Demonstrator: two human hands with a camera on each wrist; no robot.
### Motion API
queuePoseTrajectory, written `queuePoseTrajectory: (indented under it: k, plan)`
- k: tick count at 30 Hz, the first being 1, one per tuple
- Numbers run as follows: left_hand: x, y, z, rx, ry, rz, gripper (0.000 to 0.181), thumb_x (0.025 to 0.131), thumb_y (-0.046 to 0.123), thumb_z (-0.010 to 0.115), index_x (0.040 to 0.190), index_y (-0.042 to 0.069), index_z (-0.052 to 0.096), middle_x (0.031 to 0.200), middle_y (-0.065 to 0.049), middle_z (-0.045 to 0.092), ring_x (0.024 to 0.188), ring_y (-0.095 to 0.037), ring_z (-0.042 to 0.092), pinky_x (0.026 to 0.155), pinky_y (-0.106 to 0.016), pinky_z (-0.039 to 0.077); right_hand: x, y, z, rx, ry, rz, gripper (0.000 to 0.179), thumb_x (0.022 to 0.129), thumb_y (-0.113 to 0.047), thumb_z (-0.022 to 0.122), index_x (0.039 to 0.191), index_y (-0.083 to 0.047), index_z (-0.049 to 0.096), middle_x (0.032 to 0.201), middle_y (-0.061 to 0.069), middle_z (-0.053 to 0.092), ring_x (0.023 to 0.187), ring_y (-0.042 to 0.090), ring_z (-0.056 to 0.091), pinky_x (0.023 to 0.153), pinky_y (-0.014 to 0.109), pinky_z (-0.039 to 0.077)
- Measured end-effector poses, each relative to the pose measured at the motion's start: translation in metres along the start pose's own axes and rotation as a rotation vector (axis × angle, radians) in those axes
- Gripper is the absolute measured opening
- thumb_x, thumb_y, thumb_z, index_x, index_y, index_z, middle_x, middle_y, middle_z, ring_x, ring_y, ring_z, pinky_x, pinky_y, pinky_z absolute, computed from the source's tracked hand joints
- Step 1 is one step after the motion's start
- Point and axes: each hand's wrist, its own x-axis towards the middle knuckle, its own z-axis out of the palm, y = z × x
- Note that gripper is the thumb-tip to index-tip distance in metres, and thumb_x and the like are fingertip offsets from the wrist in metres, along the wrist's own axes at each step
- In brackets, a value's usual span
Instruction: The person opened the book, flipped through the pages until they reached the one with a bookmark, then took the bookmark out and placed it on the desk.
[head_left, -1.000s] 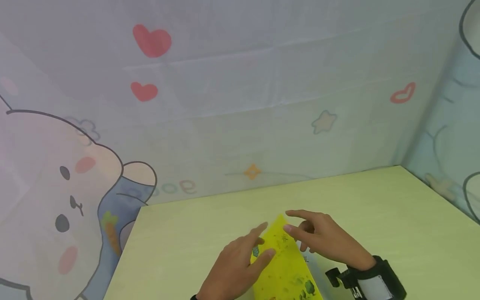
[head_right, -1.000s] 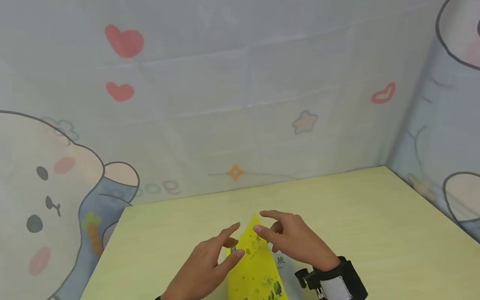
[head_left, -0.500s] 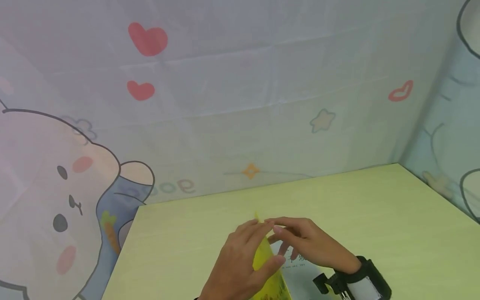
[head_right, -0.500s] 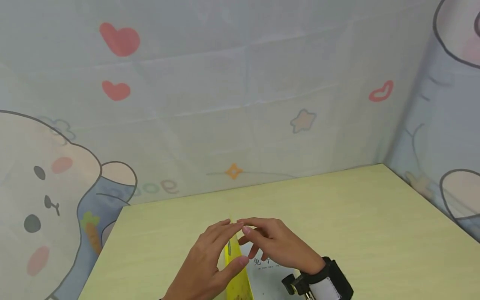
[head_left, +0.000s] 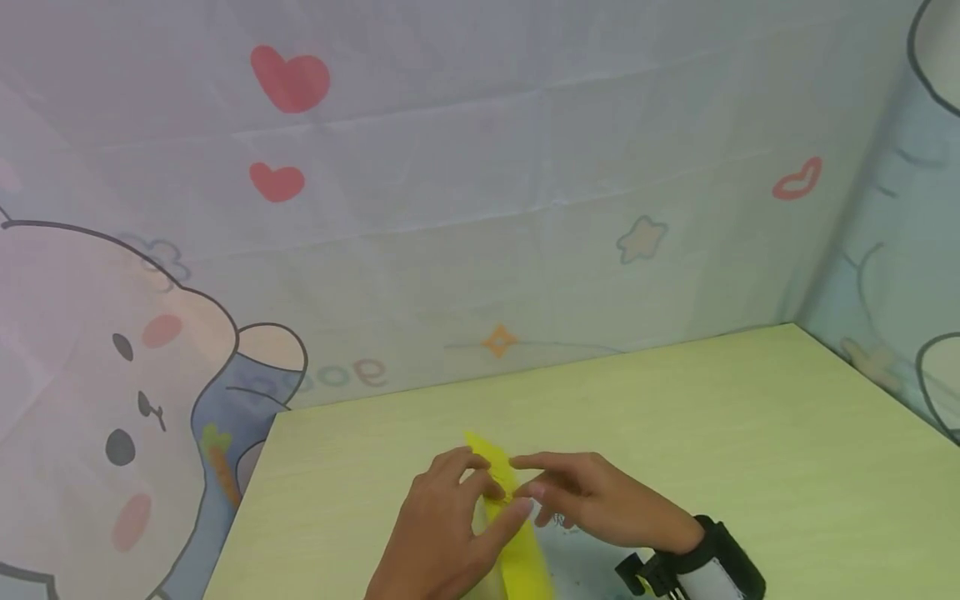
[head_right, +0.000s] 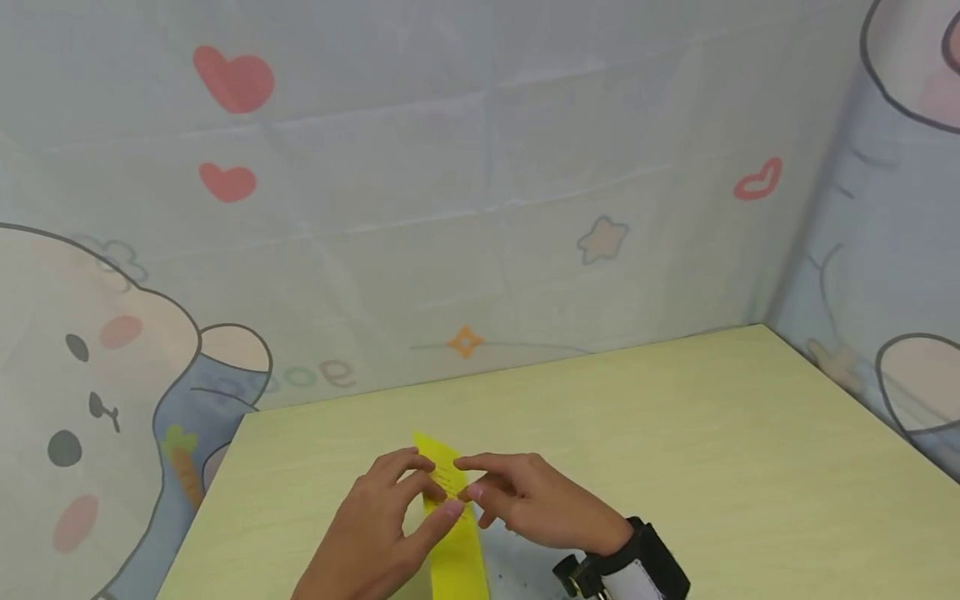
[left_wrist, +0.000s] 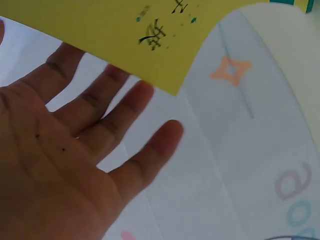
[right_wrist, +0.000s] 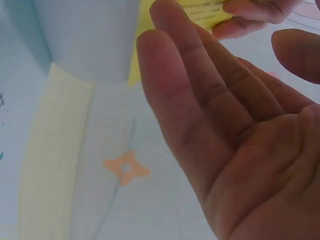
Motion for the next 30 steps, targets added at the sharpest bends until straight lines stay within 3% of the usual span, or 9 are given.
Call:
queuePoseTrajectory:
  k: [4,8,12,17,24,30]
  plan:
    - [-0.005,-0.009,-0.009,0.032,-0.063,-0.099,0.050,0.097,0.068,0.047,0.079,0.026,0.067,0.102,0.011,0.057,0.110,-0.015,0.055,0.084,-0.045,0.049,0.001,0.003,0.005,-0.107,0.006,0.034,0.043,0.107,-0.029,0.051,0.144,-0.006,0.053,0.114,0.000,0.072,0.089,0.012,0.068,0.074,0.031,0.056]
    - [-0.010,-0.018,-0.015,0.059,-0.116,-0.151,0.048,0.096,0.068,0.049,0.080,0.027,0.067,0.100,0.011,0.056,0.108,-0.018,0.056,0.084,-0.045,0.049,0.002,0.006,0.011,-0.228,0.009,0.057,0.046,0.107,-0.036,0.050,0.143,-0.008,0.055,0.122,0.004,0.070,0.102,0.013,0.067,0.078,0.030,0.055]
    - [-0.013,-0.026,-0.017,0.073,-0.158,-0.167,0.048,0.095,0.067,0.052,0.085,0.025,0.073,0.104,0.007,0.059,0.110,-0.022,0.056,0.088,-0.048,0.050,0.003,0.011,0.017,-0.301,0.009,0.106,0.051,0.105,-0.040,0.054,0.143,-0.007,0.054,0.124,0.010,0.068,0.110,0.022,0.066,0.085,0.040,0.055]
    - [-0.018,-0.033,-0.018,0.058,-0.198,-0.189,0.051,0.094,0.070,0.052,0.089,0.026,0.078,0.108,0.006,0.062,0.112,-0.025,0.055,0.088,-0.050,0.050,0.002,0.018,0.024,-0.330,0.001,0.237,0.056,0.102,-0.040,0.060,0.143,-0.003,0.053,0.134,0.014,0.063,0.119,0.030,0.060,0.095,0.053,0.050]
    - [-0.019,-0.042,-0.016,0.043,-0.234,-0.175,0.051,0.094,0.066,0.055,0.091,0.022,0.081,0.108,0.002,0.066,0.111,-0.026,0.057,0.092,-0.050,0.049,0.000,0.024,0.026,-0.435,0.057,0.449,0.063,0.094,-0.044,0.069,0.138,0.000,0.057,0.122,0.012,0.067,0.099,0.023,0.057,0.087,0.053,0.050]
    - [-0.022,-0.050,-0.011,-0.008,-0.282,-0.179,0.052,0.093,0.063,0.059,0.093,0.017,0.083,0.106,-0.003,0.070,0.105,-0.023,0.061,0.086,-0.049,0.051,-0.005,0.034,0.023,-0.491,0.092,0.496,0.064,0.092,-0.045,0.071,0.133,0.003,0.060,0.111,0.013,0.068,0.090,0.023,0.057,0.077,0.048,0.051]
